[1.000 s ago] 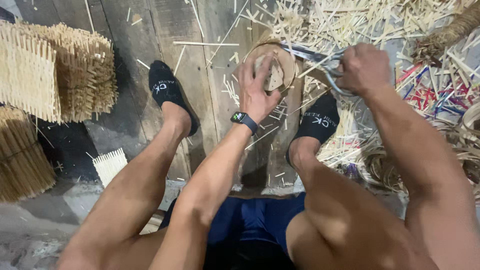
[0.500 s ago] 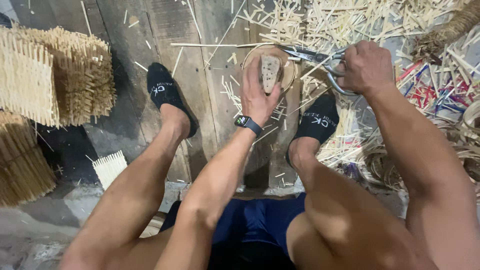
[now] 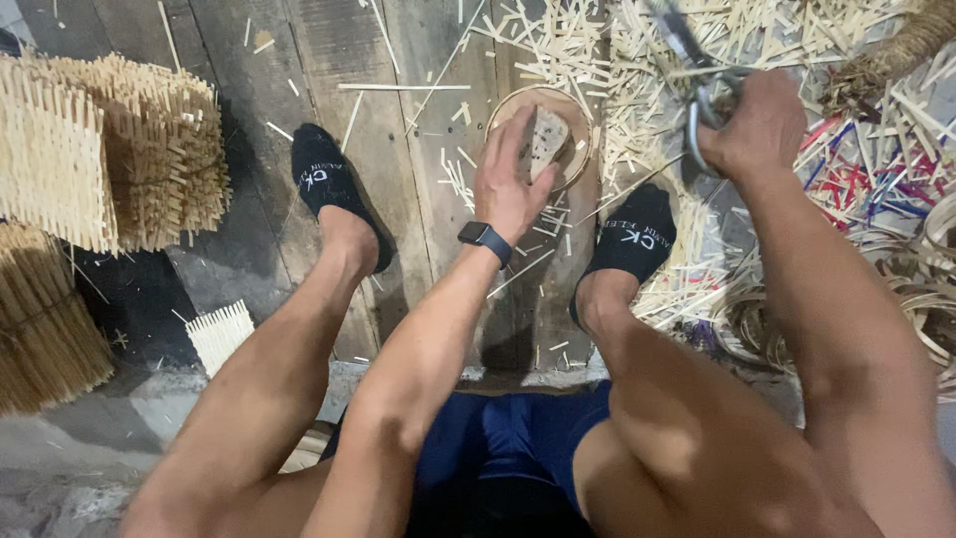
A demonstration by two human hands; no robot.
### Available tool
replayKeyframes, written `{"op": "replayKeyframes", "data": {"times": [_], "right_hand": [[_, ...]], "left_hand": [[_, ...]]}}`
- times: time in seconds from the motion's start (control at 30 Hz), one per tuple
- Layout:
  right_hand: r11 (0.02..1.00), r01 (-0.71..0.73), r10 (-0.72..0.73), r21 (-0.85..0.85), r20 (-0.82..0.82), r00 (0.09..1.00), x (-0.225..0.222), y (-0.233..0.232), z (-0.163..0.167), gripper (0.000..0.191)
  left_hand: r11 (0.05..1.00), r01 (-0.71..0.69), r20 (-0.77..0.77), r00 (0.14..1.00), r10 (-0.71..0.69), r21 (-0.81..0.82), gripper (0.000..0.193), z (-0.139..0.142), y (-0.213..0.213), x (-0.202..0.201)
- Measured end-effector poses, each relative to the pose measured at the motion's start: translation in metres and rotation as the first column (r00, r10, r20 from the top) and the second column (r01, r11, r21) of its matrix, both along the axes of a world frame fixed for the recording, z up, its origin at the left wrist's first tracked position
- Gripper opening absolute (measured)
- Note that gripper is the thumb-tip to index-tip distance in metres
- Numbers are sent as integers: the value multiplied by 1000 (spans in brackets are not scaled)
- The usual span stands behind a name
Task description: The person sits on the floor and repeatedly assembles small circular bamboo items. They place a flat woven bamboo mat onto a circular wooden base, then use shears to trim the excess bamboo strips around the edge. The finished pieces are stacked nearby.
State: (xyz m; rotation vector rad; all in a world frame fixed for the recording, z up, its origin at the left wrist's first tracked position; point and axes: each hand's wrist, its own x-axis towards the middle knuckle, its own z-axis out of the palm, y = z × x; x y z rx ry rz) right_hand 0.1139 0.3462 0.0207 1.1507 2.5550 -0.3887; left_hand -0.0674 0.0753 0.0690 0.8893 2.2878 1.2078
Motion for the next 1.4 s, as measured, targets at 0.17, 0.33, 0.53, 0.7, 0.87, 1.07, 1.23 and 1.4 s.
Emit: {"op": "replayKeyframes", "data": {"times": [0.17,0.33,0.53,0.7,0.87,1.07,1.23,1.4], "right_hand": [[936,-34,138,349,-278,950,20,-14,-16,66],[747,77,-414,-660,-371,831,-18,-58,-16,35],[531,99,-611,-841,-300,732,-51,-97,-17,14],[476,165,-662,-864,-229,713,-52,-94,-25,12],[514,125,-660,-848,-299,690,-56,-96,-14,10],[396,302,-736,-867,-103,669,-43,-114,6,21],[267,245,-791,-932,-67,609,-36,-117,-14,15],[273,229,-784,-934,-79,616,-33,-113,-26,13]], "left_hand": [[989,-124,151,979,135,-76,68,-2,3,-15],[932,-77,92,989,117,-355,38,-29,28,-54],[966,-4,360,928,100,-258,32,-47,53,-55],[940,-89,386,896,220,-329,28,-45,62,-48],[946,-150,390,883,259,-289,24,-39,68,-48],[940,-338,-278,908,313,-48,23,-36,18,-38],[869,-390,643,588,490,-306,23,-46,-20,-30],[821,-383,571,591,570,-423,25,-56,-16,-34]]}}
